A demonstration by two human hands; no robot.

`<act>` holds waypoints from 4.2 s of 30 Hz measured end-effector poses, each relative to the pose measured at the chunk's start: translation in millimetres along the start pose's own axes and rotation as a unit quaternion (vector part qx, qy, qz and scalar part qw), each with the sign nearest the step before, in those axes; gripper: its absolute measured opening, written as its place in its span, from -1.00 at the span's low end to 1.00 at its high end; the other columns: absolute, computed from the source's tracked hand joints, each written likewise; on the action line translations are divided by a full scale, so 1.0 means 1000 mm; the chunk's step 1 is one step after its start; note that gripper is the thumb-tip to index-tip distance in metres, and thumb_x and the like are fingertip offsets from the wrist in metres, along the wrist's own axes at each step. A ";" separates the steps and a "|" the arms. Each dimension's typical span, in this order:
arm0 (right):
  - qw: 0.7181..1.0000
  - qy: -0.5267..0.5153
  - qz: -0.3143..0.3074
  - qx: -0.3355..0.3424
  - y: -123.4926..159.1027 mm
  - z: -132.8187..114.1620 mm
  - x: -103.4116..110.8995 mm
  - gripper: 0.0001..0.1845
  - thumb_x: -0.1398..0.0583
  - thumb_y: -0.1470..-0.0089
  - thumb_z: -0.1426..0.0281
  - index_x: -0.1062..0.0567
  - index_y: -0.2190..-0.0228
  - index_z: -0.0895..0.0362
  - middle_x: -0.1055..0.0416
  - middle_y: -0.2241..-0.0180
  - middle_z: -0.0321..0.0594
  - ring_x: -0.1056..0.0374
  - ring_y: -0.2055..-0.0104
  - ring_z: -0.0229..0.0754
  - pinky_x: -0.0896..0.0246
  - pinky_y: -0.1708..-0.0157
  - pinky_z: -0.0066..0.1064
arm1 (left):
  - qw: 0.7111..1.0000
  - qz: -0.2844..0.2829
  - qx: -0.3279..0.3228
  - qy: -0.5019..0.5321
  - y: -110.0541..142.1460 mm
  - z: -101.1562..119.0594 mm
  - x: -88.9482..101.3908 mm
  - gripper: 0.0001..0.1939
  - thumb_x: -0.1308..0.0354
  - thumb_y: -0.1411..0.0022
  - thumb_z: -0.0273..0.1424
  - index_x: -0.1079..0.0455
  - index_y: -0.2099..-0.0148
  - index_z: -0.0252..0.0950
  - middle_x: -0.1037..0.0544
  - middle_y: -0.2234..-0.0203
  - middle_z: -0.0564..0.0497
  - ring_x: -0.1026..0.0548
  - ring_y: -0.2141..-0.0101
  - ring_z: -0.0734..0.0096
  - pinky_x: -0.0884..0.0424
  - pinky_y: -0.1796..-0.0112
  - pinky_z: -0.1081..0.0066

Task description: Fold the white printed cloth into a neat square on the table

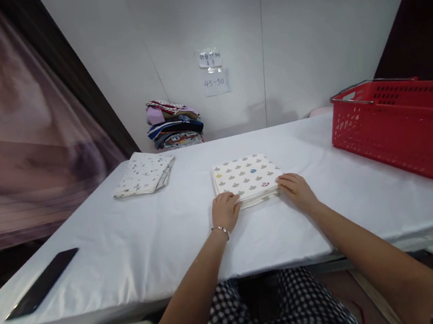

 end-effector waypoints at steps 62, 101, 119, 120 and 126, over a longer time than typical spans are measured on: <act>0.998 0.028 -0.041 -0.045 -0.001 0.005 -0.007 -0.70 0.04 -0.21 0.38 -0.44 0.14 0.02 -0.46 0.17 -0.19 -0.32 0.09 -0.09 -0.13 0.07 -0.21 | 0.999 -0.029 0.028 -0.018 -0.019 0.004 -0.020 -0.75 0.08 -0.28 -0.30 -0.41 0.16 -0.19 -0.51 0.29 -0.05 -0.40 0.23 0.22 -0.26 0.22 0.23; 0.998 0.015 -0.035 -0.051 -0.006 0.004 -0.007 -0.78 -0.03 -0.17 0.43 -0.44 0.20 0.10 -0.49 0.24 -0.19 -0.34 0.15 -0.16 -0.06 0.12 -0.31 | 0.994 -0.043 -0.092 -0.031 -0.051 0.063 -0.045 -0.77 0.04 -0.24 -0.48 -0.44 0.34 -0.26 -0.44 0.05 -0.01 -0.25 -0.07 0.24 -0.14 -0.06 0.13; 0.996 0.037 -0.080 -0.034 -0.010 -0.005 -0.006 -0.76 -0.04 -0.15 0.44 -0.39 0.14 0.11 -0.44 0.16 -0.15 -0.26 0.07 -0.14 0.01 0.08 -0.30 | 0.999 -0.005 -0.019 0.047 -0.048 0.058 -0.047 -0.80 0.07 -0.27 -0.39 -0.39 0.27 -0.23 -0.48 0.14 -0.01 -0.39 0.14 0.33 -0.18 0.01 0.18; 0.996 0.039 -0.078 -0.032 -0.010 -0.004 -0.006 -0.76 -0.04 -0.16 0.43 -0.39 0.13 0.11 -0.44 0.16 -0.15 -0.26 0.07 -0.14 0.01 0.08 -0.30 | 0.999 -0.008 -0.014 0.046 -0.048 0.058 -0.048 -0.79 0.07 -0.27 -0.39 -0.40 0.28 -0.22 -0.48 0.14 -0.01 -0.39 0.14 0.33 -0.17 0.00 0.18; 0.996 0.038 -0.070 -0.038 -0.008 0.000 -0.006 -0.73 0.01 -0.19 0.44 -0.40 0.12 0.10 -0.46 0.19 -0.15 -0.28 0.10 -0.15 -0.01 0.08 -0.29 | 1.000 -0.019 -0.019 0.015 -0.047 0.060 -0.046 -0.83 0.02 -0.24 -0.39 -0.41 0.26 -0.21 -0.46 0.08 -0.01 -0.38 0.10 0.32 -0.18 -0.02 0.17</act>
Point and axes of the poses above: each hand's wrist, its own y-axis away from the middle knuckle, its own x-axis out of the back of the hand, z = x × y, the point moved 3 cm from there along -y, towards the middle knuckle
